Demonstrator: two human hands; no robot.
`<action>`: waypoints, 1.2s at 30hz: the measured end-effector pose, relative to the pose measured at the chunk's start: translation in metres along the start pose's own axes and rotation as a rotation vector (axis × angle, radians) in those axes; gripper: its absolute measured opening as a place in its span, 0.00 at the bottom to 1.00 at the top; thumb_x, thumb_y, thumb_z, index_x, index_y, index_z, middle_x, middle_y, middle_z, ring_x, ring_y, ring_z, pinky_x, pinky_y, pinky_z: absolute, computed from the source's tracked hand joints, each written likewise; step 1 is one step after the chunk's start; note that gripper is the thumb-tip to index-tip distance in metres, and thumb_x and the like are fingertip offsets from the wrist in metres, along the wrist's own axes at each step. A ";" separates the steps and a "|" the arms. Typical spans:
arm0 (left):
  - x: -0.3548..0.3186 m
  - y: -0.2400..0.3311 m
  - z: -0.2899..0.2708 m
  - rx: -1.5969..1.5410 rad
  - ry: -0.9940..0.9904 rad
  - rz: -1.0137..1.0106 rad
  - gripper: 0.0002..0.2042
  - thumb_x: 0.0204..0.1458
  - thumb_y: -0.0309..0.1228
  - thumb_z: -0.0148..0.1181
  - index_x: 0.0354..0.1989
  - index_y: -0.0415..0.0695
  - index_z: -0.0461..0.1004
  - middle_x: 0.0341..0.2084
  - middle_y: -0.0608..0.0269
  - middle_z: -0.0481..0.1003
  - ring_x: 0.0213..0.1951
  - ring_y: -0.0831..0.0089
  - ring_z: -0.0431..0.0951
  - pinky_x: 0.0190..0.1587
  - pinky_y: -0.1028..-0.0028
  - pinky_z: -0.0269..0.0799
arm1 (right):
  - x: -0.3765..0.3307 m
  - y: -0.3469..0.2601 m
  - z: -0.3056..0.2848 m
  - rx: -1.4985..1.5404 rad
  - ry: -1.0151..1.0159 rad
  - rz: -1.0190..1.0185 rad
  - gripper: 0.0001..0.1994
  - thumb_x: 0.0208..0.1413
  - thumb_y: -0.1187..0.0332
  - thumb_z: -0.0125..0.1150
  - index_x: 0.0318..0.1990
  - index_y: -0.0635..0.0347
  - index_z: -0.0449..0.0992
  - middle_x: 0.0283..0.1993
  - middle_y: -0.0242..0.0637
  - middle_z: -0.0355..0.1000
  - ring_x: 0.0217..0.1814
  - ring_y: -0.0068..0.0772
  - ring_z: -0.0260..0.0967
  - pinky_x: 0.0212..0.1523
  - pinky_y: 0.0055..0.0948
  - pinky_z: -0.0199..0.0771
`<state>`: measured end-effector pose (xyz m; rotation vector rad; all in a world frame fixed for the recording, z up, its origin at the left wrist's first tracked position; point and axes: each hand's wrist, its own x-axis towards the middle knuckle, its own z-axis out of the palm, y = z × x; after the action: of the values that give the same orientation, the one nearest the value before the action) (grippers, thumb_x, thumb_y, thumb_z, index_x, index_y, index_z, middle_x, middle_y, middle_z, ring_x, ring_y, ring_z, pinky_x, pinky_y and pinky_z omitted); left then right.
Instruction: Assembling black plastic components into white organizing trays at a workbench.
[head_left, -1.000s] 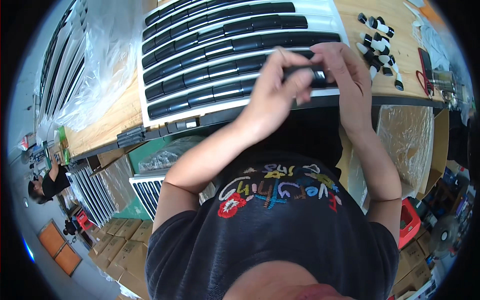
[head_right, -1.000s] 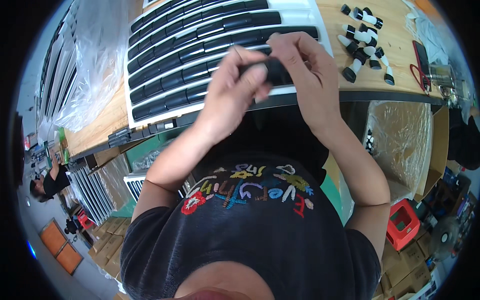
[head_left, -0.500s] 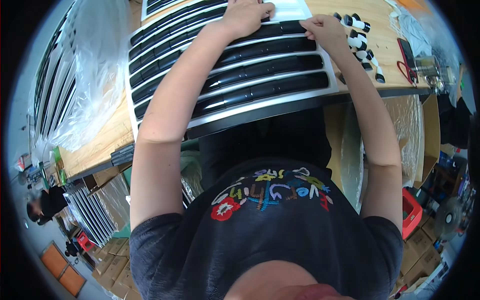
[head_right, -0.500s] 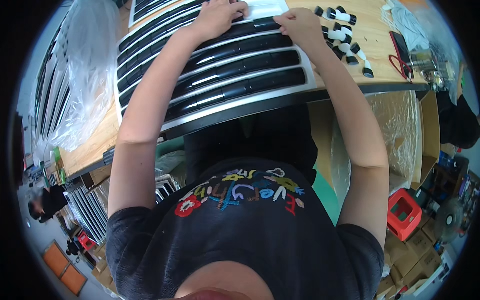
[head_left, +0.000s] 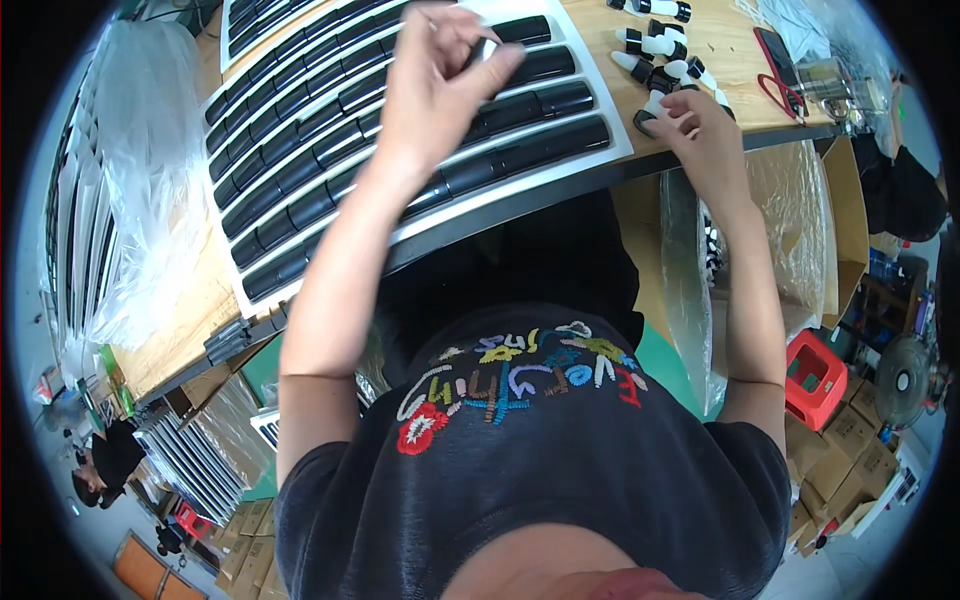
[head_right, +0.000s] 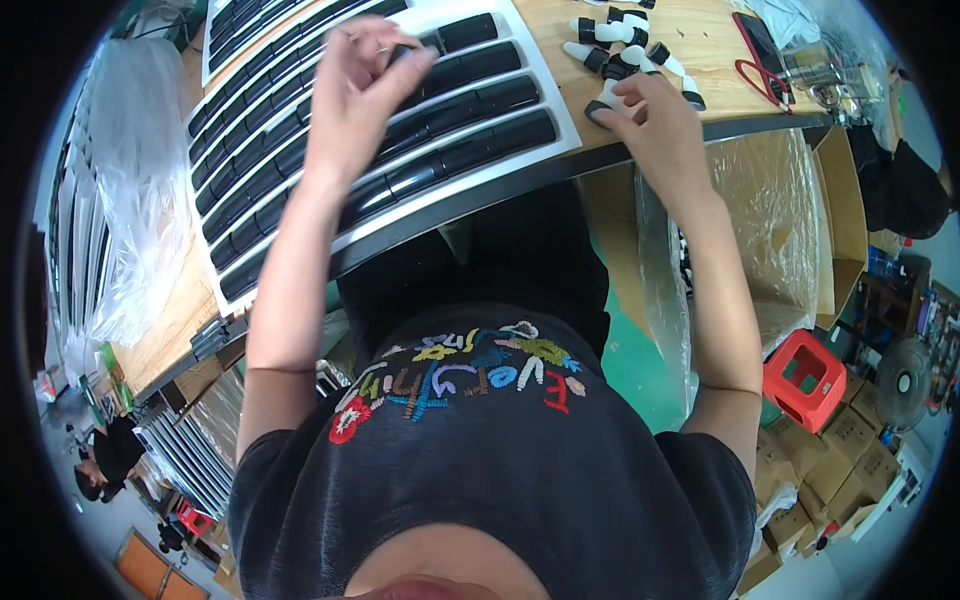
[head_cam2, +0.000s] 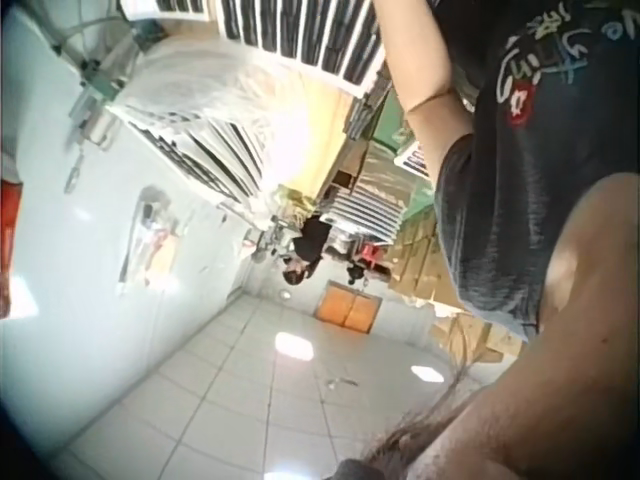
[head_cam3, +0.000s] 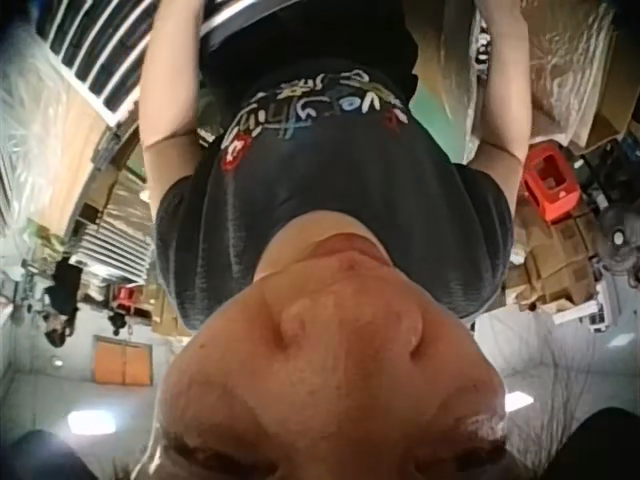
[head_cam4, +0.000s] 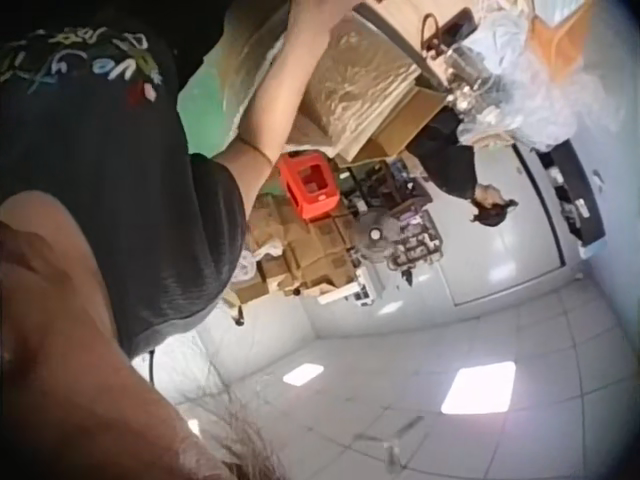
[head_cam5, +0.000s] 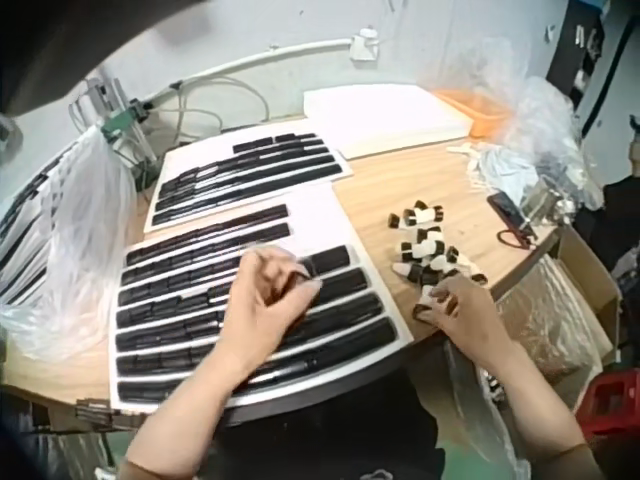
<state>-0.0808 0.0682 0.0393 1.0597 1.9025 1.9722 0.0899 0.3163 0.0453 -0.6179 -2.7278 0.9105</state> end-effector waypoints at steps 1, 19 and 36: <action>-0.016 0.009 0.010 -0.030 0.048 -0.143 0.15 0.56 0.28 0.65 0.49 0.41 0.69 0.37 0.65 0.79 0.32 0.80 0.77 0.39 0.79 0.73 | -0.001 -0.001 0.004 0.011 -0.003 0.001 0.10 0.55 0.69 0.67 0.41 0.65 0.79 0.34 0.36 0.75 0.31 0.23 0.68 0.34 0.24 0.67; -0.071 0.012 0.048 -0.710 -0.004 -0.305 0.11 0.62 0.29 0.58 0.47 0.39 0.66 0.34 0.58 0.77 0.35 0.77 0.80 0.37 0.79 0.75 | -0.032 -0.102 0.016 0.626 -0.153 0.000 0.06 0.61 0.73 0.62 0.41 0.65 0.81 0.34 0.30 0.76 0.32 0.14 0.69 0.33 0.12 0.67; -0.098 0.057 0.039 -0.551 -0.121 -0.299 0.08 0.62 0.22 0.54 0.46 0.40 0.64 0.48 0.58 0.67 0.33 0.79 0.70 0.35 0.80 0.68 | -0.021 -0.122 0.049 0.979 -0.595 0.104 0.24 0.68 0.51 0.44 0.44 0.61 0.81 0.39 0.35 0.78 0.41 0.24 0.74 0.46 0.24 0.71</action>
<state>0.0327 0.0318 0.0552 0.6750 1.2485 2.0197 0.0541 0.1928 0.0793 -0.2944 -2.1725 2.5066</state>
